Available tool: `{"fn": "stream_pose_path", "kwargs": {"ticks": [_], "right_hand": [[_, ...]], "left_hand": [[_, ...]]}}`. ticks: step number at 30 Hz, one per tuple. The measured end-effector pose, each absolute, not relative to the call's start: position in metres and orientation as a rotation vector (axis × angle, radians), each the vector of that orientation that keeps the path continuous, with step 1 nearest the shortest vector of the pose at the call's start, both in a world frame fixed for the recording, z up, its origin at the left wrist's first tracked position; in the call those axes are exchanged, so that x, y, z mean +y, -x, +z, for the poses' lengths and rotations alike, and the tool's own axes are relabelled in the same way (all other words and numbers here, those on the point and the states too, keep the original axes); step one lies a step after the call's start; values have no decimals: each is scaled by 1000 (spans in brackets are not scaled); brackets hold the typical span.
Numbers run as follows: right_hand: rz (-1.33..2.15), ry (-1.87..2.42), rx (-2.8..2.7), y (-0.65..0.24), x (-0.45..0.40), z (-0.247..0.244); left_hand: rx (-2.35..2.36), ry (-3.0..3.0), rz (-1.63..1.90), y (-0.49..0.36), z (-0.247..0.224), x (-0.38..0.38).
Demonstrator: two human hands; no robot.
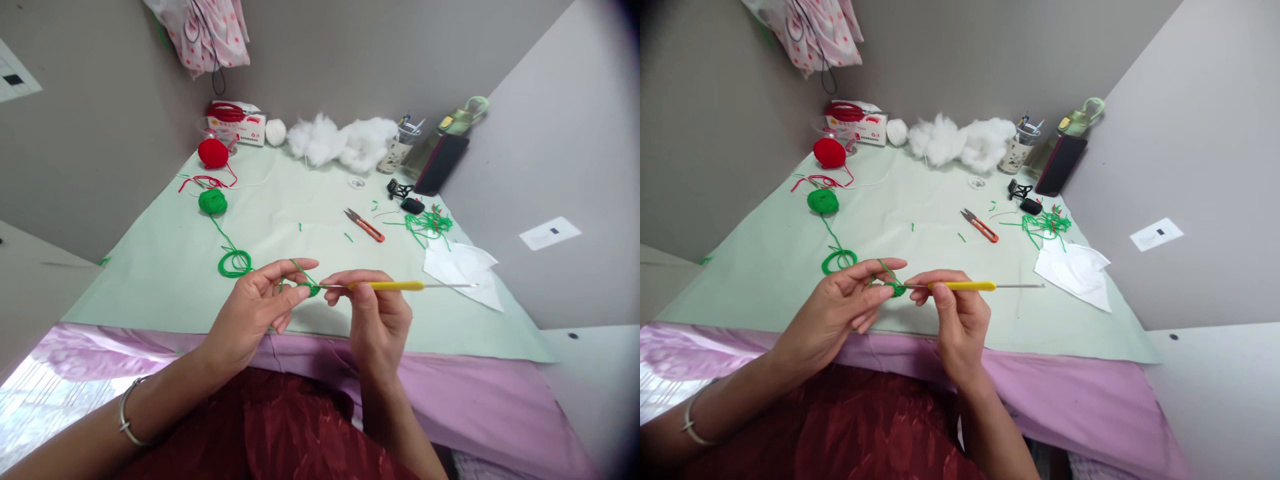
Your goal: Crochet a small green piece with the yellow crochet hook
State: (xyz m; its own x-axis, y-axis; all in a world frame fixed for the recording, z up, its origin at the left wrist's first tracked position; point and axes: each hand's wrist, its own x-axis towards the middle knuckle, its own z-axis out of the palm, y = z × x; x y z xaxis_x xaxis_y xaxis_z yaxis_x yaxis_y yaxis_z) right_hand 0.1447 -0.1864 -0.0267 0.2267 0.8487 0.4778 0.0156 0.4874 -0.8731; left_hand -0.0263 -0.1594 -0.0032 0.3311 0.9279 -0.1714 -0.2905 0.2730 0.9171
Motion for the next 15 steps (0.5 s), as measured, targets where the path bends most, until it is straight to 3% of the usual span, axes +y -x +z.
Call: {"fn": "stream_pose_path", "kwargs": {"ticks": [10, 15], "right_hand": [[113, 911, -1649, -142, -193, -33], [-210, 991, -1749, -138, -192, -40]], "left_hand": [[1027, -1249, 1161, 22, -1, -167], [851, -876, 960, 22, 2, -162]]}}
